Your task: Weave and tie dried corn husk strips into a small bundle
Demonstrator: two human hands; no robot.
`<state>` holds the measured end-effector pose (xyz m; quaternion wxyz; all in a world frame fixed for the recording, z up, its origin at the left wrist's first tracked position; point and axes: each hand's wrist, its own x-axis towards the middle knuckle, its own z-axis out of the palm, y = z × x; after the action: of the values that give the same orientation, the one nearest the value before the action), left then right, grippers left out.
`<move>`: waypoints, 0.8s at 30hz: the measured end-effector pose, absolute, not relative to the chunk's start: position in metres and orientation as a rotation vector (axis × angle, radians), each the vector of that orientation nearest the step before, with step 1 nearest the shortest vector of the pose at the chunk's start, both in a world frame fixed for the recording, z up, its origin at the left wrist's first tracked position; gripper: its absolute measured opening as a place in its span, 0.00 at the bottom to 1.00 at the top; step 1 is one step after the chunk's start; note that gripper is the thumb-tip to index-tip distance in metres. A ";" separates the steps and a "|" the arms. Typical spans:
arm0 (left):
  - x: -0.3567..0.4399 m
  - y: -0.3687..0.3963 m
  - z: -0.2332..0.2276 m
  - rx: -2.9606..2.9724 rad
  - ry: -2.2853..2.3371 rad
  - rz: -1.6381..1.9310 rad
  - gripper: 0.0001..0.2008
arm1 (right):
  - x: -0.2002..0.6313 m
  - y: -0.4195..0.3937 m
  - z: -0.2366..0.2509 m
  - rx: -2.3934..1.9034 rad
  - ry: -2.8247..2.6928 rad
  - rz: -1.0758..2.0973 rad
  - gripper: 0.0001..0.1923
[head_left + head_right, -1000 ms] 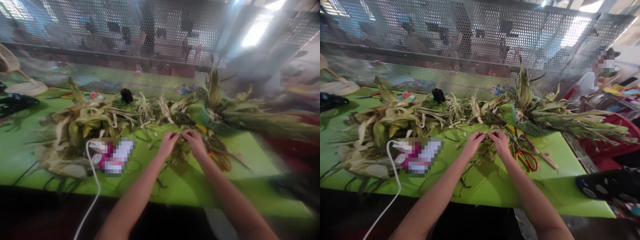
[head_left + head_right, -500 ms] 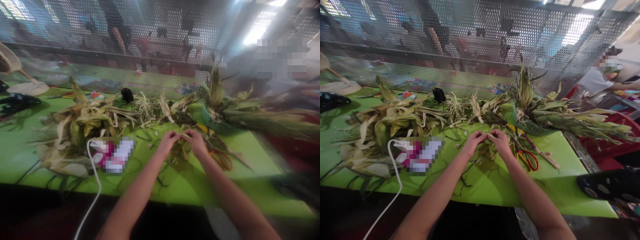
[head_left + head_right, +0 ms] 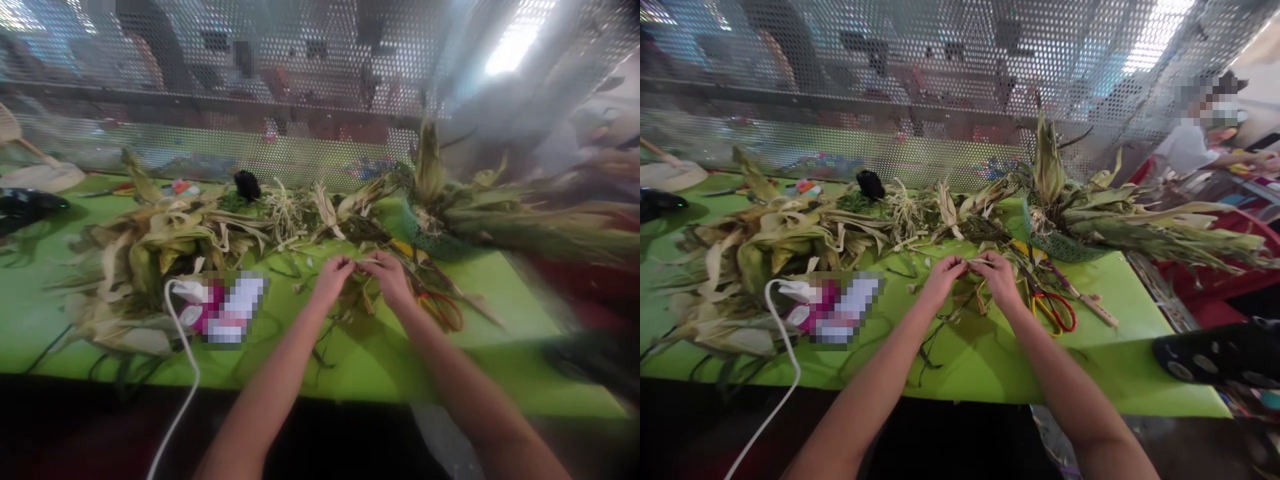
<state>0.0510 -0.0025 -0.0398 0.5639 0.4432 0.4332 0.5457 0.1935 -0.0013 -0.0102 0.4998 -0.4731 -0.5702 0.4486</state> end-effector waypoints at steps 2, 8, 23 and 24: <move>0.050 -0.002 -0.041 1.012 1.026 1.311 0.08 | 0.194 0.000 -0.013 -1.142 -1.434 1.061 0.12; 0.050 -0.002 -0.044 0.866 1.013 1.358 0.12 | 0.196 0.003 -0.020 -1.169 -1.595 1.001 0.17; 0.039 -0.005 -0.032 0.929 0.978 1.153 0.11 | 0.204 0.005 -0.006 -1.114 -1.479 1.322 0.13; 0.038 -0.004 -0.032 0.957 0.997 1.152 0.10 | 0.205 0.006 -0.006 -1.119 -1.511 1.323 0.13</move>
<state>0.0384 -0.0043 -0.0316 0.6219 0.4163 0.4340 0.5015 0.2045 0.0055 -0.0058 0.4089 -0.4443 -0.5997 0.5251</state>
